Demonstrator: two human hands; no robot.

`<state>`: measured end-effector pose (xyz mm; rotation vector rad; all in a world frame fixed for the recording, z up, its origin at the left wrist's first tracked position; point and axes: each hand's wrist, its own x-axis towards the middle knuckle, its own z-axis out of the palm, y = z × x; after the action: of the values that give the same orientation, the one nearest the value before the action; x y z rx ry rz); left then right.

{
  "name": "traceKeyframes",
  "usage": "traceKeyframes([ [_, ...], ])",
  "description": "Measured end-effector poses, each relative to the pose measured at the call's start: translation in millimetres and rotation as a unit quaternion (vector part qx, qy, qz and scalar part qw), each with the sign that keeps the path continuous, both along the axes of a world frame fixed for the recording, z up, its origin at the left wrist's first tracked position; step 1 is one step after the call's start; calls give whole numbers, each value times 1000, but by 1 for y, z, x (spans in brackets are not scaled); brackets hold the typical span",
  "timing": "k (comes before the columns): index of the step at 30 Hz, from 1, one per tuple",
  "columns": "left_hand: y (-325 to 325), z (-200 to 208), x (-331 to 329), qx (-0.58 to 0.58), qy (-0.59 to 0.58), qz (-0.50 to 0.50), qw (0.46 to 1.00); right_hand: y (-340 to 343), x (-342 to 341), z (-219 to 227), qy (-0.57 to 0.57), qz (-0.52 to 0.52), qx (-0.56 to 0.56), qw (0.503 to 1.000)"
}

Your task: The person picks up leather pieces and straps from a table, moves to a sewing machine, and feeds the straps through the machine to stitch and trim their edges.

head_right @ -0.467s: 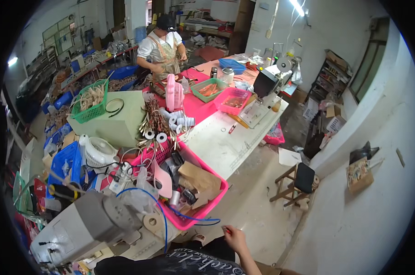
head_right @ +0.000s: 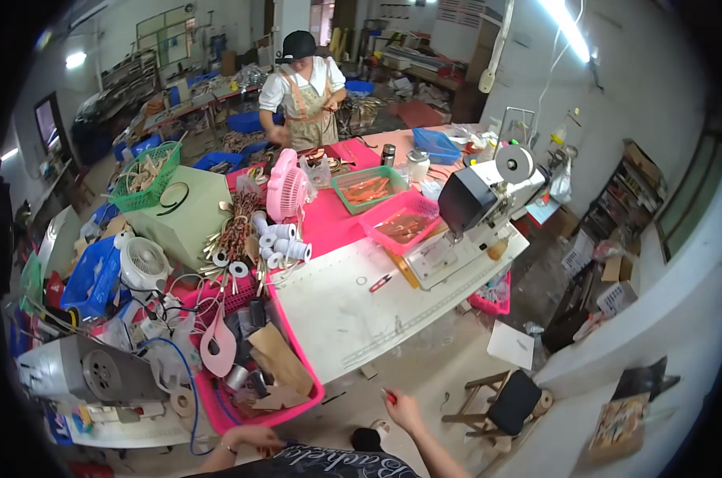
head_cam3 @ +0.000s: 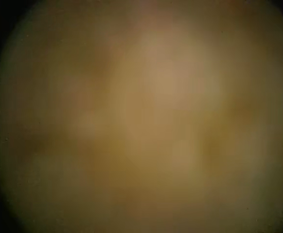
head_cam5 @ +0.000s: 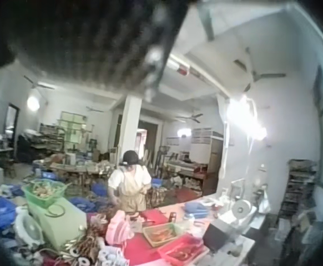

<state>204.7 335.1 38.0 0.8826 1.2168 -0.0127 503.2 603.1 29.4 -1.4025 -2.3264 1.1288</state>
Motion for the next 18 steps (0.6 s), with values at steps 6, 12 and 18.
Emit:
traceKeyframes([
  [6, 156, 77, 17, 404, 217, 141, 877, 154, -12, -6, -23, 94, 112, 989],
  [12, 273, 97, -25, 423, 263, 171, 850, 244, -62, -39, -48, 121, 144, 981],
  [18, 408, 104, -94, 499, 285, 165, 802, 326, -103, -66, -81, 87, 236, 964],
])
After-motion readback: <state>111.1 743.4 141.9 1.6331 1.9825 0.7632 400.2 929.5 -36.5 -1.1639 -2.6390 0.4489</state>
